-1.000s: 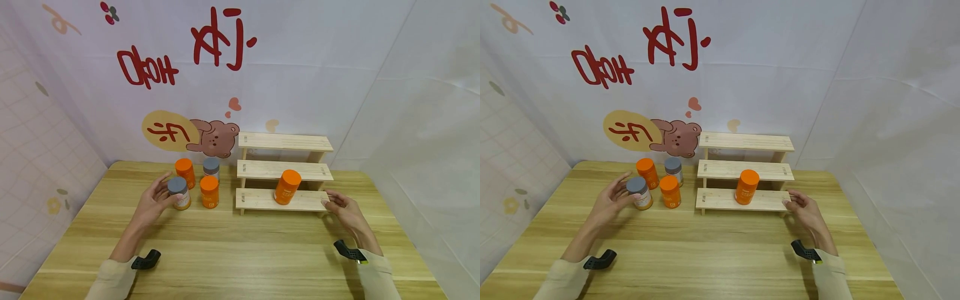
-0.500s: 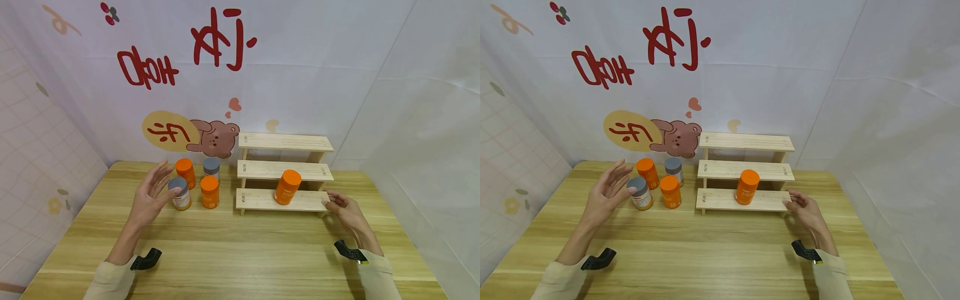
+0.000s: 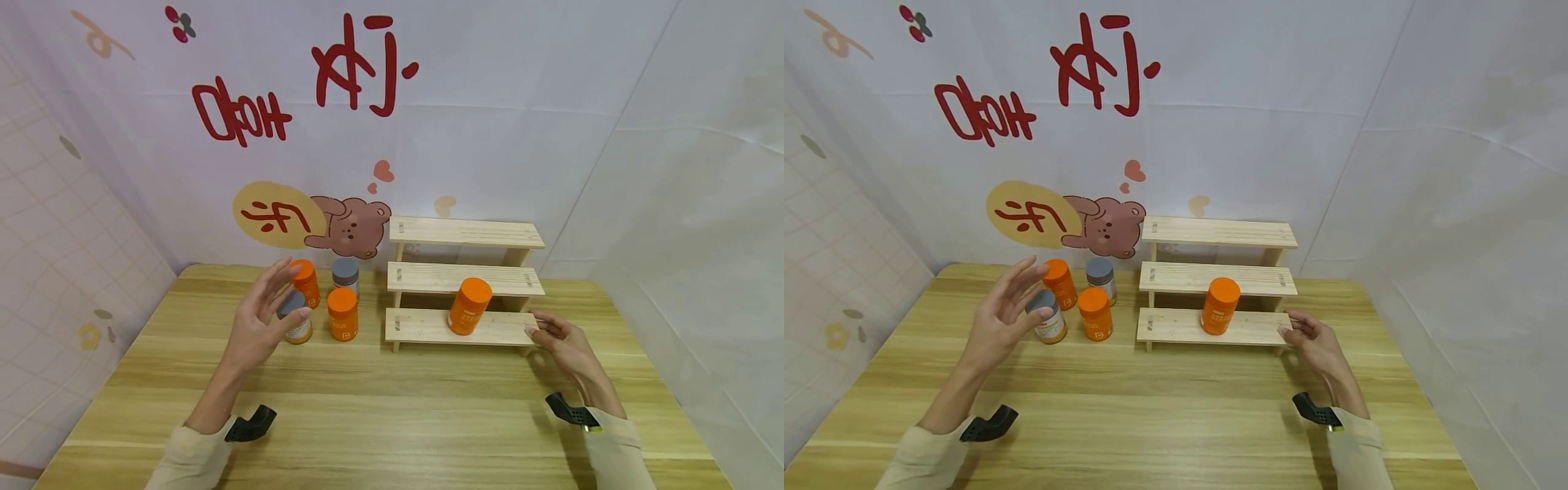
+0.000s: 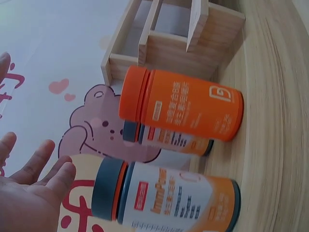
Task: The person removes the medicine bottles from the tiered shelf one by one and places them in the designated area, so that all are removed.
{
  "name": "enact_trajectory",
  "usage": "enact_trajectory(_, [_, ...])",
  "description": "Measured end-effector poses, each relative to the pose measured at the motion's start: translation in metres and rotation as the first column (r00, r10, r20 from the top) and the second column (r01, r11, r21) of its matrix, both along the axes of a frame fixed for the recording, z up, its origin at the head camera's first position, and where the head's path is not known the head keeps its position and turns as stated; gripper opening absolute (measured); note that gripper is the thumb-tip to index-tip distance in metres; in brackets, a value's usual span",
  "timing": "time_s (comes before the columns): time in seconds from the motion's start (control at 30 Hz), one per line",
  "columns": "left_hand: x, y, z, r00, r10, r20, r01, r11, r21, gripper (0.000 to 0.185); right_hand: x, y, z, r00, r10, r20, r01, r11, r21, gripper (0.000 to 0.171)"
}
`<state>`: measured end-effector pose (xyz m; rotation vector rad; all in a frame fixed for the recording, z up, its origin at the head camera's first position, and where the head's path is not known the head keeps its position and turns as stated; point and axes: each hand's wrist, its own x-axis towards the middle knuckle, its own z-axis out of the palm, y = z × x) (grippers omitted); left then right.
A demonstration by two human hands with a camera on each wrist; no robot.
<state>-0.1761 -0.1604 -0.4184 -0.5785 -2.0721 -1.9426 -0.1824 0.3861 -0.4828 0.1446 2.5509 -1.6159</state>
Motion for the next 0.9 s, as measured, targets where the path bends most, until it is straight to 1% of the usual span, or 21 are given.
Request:
enact_trajectory(0.1, [0.000,0.005,0.000,1.000,-0.015,0.006,0.015,1.000,0.005,0.084,0.000,0.000,0.000,1.000,0.004,0.000,-0.004,1.000,0.007,0.070])
enact_trajectory(0.4, [0.000,0.026,-0.003,0.998,-0.058,0.025,0.058,0.998,-0.030,0.083,0.000,-0.001,0.001,1.000,-0.003,-0.003,0.003,1.000,0.016,0.070])
enact_trajectory(0.57, [-0.002,0.039,-0.007,0.994,-0.112,0.009,0.112,0.994,-0.021,0.085,0.000,-0.002,0.002,1.000,-0.003,-0.003,0.003,1.000,0.008,0.071])
enact_trajectory(0.77, [-0.006,0.056,-0.013,0.985,-0.171,0.015,0.171,0.985,-0.001,0.084,0.001,-0.002,0.002,1.000,-0.002,0.001,0.002,1.000,0.012,0.071])
enact_trajectory(0.9, [-0.007,0.066,-0.018,0.980,-0.199,0.019,0.199,0.980,-0.001,0.082,0.000,-0.002,0.002,1.000,-0.003,-0.002,0.003,1.000,-0.005,0.071])
